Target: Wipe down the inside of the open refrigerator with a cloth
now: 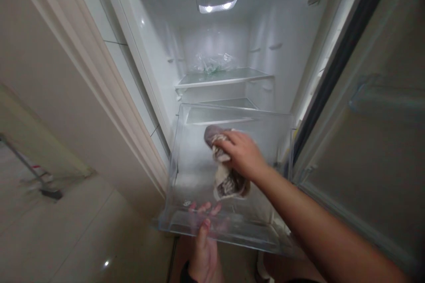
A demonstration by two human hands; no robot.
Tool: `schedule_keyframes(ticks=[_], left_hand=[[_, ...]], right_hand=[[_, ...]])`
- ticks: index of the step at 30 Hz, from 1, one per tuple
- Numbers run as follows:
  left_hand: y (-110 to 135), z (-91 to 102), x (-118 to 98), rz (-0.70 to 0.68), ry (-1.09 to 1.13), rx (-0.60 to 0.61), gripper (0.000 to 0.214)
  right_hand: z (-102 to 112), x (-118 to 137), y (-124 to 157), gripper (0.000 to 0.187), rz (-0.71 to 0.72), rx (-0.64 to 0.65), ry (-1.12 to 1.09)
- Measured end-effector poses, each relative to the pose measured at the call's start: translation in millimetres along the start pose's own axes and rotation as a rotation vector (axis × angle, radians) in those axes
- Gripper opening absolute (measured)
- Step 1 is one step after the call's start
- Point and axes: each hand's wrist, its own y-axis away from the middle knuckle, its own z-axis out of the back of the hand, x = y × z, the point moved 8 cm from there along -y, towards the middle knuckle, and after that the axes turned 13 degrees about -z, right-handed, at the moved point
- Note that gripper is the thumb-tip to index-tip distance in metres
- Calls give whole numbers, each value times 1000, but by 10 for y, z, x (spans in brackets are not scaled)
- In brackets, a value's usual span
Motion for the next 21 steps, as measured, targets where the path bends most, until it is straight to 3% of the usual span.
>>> schedule_keyframes(ticks=[2,3,5,7,9,11,14,16,18,21], left_hand=[[2,-18,-29,-3,11,-8,73],[-4,-27,-39,-11,11,-9,72],[-39,-54,-58,-34,1,-1,71],[-103,-76,-104,-78,-12,1,72],[-170,-92,-170,-119,-23,10,72],[-214,-96,-239,-140,-32,27,74],[-231,-99,-326,-150,-50,49,81],[-232,-139,-367,-158,-47,69,85],[-249,-216,-385,-161,-31,95,88],[-311,-321,-417,-189,8,94,89]], right_hand=[[127,-228,-121,37,-136,-94,4],[134,-220,-124,36,-138,-102,12],[34,40,-12,30,3,-38,42],[-115,423,218,21,238,55,61],[-180,629,392,20,390,103,66],[-101,530,343,20,359,67,76],[202,77,20,26,120,-90,96],[343,-47,-104,30,54,-155,110],[350,112,-64,27,115,-158,130],[194,634,239,18,382,-83,133]])
